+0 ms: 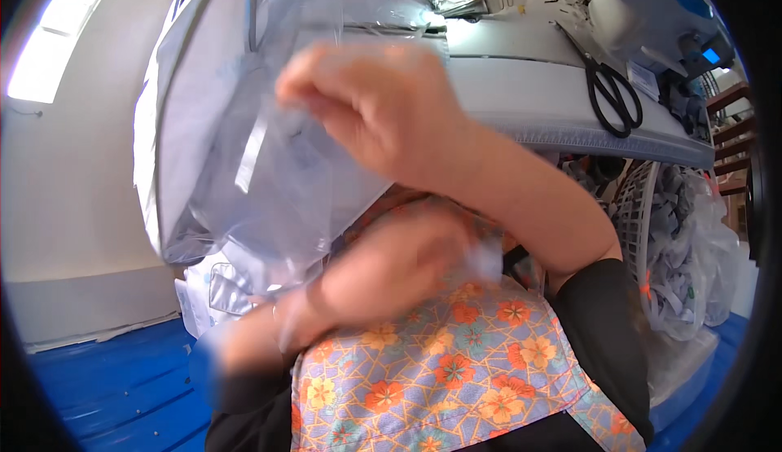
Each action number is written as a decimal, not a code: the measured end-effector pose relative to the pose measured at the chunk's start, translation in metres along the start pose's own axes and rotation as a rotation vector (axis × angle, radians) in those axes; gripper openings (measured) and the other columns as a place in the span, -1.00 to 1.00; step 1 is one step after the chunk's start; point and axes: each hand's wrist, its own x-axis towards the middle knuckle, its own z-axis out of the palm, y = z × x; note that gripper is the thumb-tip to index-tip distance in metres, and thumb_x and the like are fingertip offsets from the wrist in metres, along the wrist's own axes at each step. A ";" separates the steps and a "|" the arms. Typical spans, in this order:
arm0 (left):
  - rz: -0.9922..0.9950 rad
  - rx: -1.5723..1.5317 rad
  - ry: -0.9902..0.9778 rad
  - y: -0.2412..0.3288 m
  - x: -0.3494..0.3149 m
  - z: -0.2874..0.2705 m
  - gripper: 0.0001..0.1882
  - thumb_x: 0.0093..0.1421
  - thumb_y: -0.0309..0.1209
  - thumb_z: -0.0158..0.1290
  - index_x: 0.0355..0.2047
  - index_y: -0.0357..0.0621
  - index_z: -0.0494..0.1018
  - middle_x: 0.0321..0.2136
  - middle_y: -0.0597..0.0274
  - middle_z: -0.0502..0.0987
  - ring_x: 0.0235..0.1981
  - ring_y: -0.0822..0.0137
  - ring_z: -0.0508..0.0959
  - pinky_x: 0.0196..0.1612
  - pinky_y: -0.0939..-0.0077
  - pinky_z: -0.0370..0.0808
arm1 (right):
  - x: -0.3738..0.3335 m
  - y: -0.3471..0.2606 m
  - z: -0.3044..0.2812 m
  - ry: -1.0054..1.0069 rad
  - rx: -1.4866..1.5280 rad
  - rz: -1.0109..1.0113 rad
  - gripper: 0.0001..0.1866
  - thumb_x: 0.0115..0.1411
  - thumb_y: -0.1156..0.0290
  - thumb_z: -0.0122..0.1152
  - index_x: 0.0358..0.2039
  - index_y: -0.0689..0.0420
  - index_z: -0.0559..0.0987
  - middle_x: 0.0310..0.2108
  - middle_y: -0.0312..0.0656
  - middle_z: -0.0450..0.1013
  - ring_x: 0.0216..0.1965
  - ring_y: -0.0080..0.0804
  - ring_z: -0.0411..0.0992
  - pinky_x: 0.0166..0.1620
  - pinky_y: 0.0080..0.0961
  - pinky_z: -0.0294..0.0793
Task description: Sewing a fabric bag with a clear plastic window and a zipper using an industrial sewing machine.
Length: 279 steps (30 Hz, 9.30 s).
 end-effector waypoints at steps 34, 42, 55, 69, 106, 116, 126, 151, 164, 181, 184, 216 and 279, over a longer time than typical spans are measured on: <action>0.621 1.057 0.493 -0.086 0.204 -0.166 -0.90 0.32 -0.52 0.05 -0.20 -0.27 0.51 -0.39 0.29 0.52 -0.37 0.48 0.44 -0.24 0.51 0.44 | -0.098 0.062 -0.044 -0.233 -0.213 0.352 -0.83 0.07 0.54 0.25 -0.28 0.16 0.62 0.00 -0.11 0.55 0.10 -0.07 0.48 0.20 -0.08 0.41; 0.220 0.577 0.485 -0.099 0.204 -0.165 -0.87 0.31 -0.50 0.06 -0.18 -0.28 0.52 -0.35 0.29 0.56 -0.30 0.49 0.50 -0.22 0.54 0.45 | -0.086 0.061 -0.056 -0.208 -0.070 0.451 -0.73 0.03 0.58 0.28 -0.20 0.17 0.60 0.04 -0.08 0.50 0.09 -0.01 0.46 0.20 -0.10 0.41; 0.164 0.750 0.621 -0.086 0.198 -0.167 -0.71 0.18 -0.22 0.20 -0.34 -0.25 0.55 -0.52 -0.01 0.53 -0.48 0.19 0.52 -0.32 0.35 0.46 | -0.052 0.068 -0.058 -0.267 -0.355 0.160 -0.83 0.03 0.48 0.38 -0.34 0.13 0.60 -0.27 -0.19 0.58 -0.26 -0.14 0.56 -0.15 -0.27 0.57; 0.179 0.832 0.586 -0.088 0.203 -0.164 -0.82 0.16 -0.38 0.20 -0.32 -0.25 0.55 -0.46 -0.04 0.56 -0.46 0.08 0.54 -0.30 0.33 0.47 | -0.050 0.127 -0.042 -0.394 -0.495 0.295 -0.80 0.09 0.54 0.21 -0.23 0.20 0.49 0.01 -0.04 0.50 0.06 -0.02 0.46 0.05 -0.22 0.50; 0.216 0.680 0.351 -0.068 0.181 -0.140 -0.66 0.20 -0.50 -0.10 -0.07 -0.33 0.53 -0.07 -0.09 0.59 -0.04 -0.10 0.55 0.08 0.19 0.47 | -0.047 0.113 -0.034 -0.671 -0.683 0.326 -0.64 -0.04 0.57 0.18 -0.16 0.31 0.51 -0.08 0.01 0.48 0.06 -0.09 0.44 0.05 -0.34 0.50; 0.516 0.968 0.500 -0.081 0.180 -0.130 -0.73 0.15 -0.55 0.00 -0.16 -0.31 0.58 -0.08 0.05 0.59 -0.08 0.01 0.55 0.04 0.20 0.50 | -0.096 0.049 -0.054 -0.528 -0.568 0.243 -0.45 0.00 0.52 0.25 0.08 0.18 0.49 0.14 -0.04 0.42 0.14 -0.08 0.39 0.15 -0.13 0.40; 0.369 1.032 0.446 -0.079 0.179 -0.122 -0.68 0.20 -0.52 -0.01 -0.05 -0.26 0.55 0.02 0.07 0.56 -0.03 0.02 0.53 0.10 0.21 0.47 | -0.096 0.081 -0.042 -0.212 -0.635 0.207 -0.73 -0.04 0.56 0.18 -0.25 0.13 0.60 -0.13 -0.17 0.59 -0.09 -0.18 0.55 -0.08 -0.28 0.53; 0.334 0.859 0.513 -0.064 0.206 -0.114 -0.67 0.09 -0.56 -0.02 -0.12 -0.29 0.54 -0.17 -0.02 0.53 -0.17 -0.01 0.55 -0.07 0.20 0.50 | -0.095 0.090 -0.057 -0.034 -0.518 0.473 -0.81 -0.02 0.58 0.14 -0.34 0.12 0.57 -0.47 -0.17 0.39 -0.39 -0.13 0.45 -0.37 -0.21 0.45; 0.444 1.177 0.498 -0.060 0.199 -0.111 -0.66 0.12 -0.54 0.00 -0.08 -0.26 0.54 -0.09 0.03 0.54 -0.10 0.04 0.53 0.00 0.18 0.49 | -0.089 0.090 -0.056 -0.035 -0.515 0.433 -0.83 -0.04 0.61 0.14 -0.39 0.13 0.55 -0.45 -0.16 0.36 -0.38 -0.13 0.45 -0.33 -0.20 0.47; 0.448 0.956 0.601 -0.082 0.196 -0.123 -0.68 0.10 -0.50 0.02 -0.12 -0.26 0.54 -0.13 0.00 0.55 -0.11 0.01 0.55 0.00 0.16 0.49 | -0.055 0.118 -0.032 0.714 1.056 1.131 -0.54 0.30 0.45 0.15 0.13 0.42 0.36 0.01 -0.01 0.42 0.01 -0.33 0.44 0.13 -0.47 0.42; 0.398 0.933 0.570 -0.081 0.193 -0.123 -0.65 0.12 -0.52 -0.02 -0.07 -0.27 0.53 -0.10 0.00 0.53 -0.08 0.01 0.53 0.03 0.18 0.47 | -0.048 0.111 -0.030 0.716 1.043 1.110 -0.58 0.30 0.45 0.15 0.10 0.39 0.37 0.00 -0.03 0.41 0.00 -0.34 0.43 0.13 -0.48 0.43; 0.379 1.044 0.627 -0.075 0.166 -0.123 -0.61 0.02 -0.53 0.06 -0.08 -0.30 0.54 -0.09 0.05 0.53 -0.06 0.10 0.54 0.01 0.26 0.52 | -0.039 0.107 -0.018 0.718 1.087 1.126 -0.55 0.28 0.57 0.00 0.15 0.49 0.28 0.05 0.21 0.34 0.08 -0.15 0.42 0.15 -0.40 0.46; 0.399 1.208 0.516 -0.067 0.184 -0.135 -0.65 0.11 -0.42 0.07 -0.07 -0.20 0.54 0.00 0.07 0.54 0.03 0.08 0.51 0.10 0.28 0.49 | -0.066 0.103 -0.048 -0.321 -0.492 0.278 -0.55 0.02 0.68 0.09 -0.01 0.24 0.54 0.04 0.00 0.49 0.12 0.00 0.42 0.16 -0.17 0.44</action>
